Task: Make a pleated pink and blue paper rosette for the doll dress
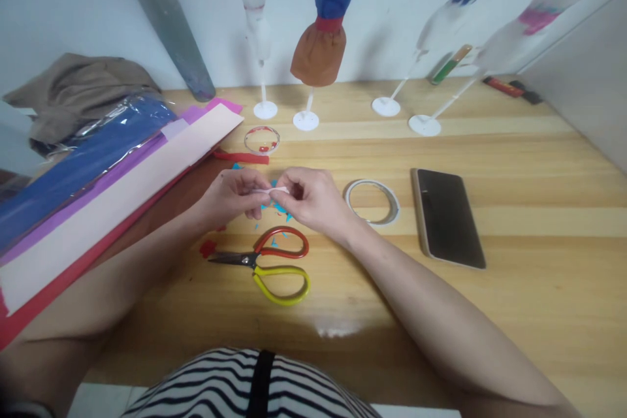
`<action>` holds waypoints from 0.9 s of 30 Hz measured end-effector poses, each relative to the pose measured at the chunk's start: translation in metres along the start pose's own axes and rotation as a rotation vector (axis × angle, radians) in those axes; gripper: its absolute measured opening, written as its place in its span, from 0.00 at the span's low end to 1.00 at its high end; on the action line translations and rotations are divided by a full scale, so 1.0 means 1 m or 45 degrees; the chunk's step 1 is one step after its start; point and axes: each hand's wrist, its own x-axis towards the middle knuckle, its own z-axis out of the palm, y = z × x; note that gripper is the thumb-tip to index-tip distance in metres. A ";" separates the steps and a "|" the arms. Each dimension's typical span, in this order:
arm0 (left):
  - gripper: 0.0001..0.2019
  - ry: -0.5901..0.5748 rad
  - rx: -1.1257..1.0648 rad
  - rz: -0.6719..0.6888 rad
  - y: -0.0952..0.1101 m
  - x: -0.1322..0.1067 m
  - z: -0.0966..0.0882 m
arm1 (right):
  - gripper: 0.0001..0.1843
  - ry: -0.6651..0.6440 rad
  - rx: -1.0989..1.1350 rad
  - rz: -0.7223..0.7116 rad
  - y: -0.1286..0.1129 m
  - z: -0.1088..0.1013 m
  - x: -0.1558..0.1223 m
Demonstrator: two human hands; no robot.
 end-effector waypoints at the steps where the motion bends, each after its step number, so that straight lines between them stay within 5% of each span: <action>1: 0.10 0.010 0.020 0.009 0.000 0.000 -0.001 | 0.17 0.005 0.000 0.011 0.000 -0.001 0.000; 5: 0.11 0.127 -0.008 0.028 0.003 0.001 -0.008 | 0.15 0.013 -0.006 0.031 -0.010 -0.011 -0.003; 9: 0.14 0.210 -0.185 -0.004 0.001 0.004 -0.015 | 0.07 -0.626 -0.271 -0.158 -0.036 -0.012 -0.019; 12: 0.15 0.300 -0.291 -0.004 -0.006 0.008 -0.017 | 0.19 -0.830 -0.723 -0.292 -0.046 0.001 -0.034; 16: 0.13 0.334 -0.337 -0.008 -0.011 0.014 -0.016 | 0.33 -0.815 -0.940 -0.386 -0.039 0.016 -0.050; 27: 0.11 0.263 -0.477 -0.001 -0.002 0.005 -0.015 | 0.32 -0.655 -0.688 -0.364 -0.017 0.003 -0.060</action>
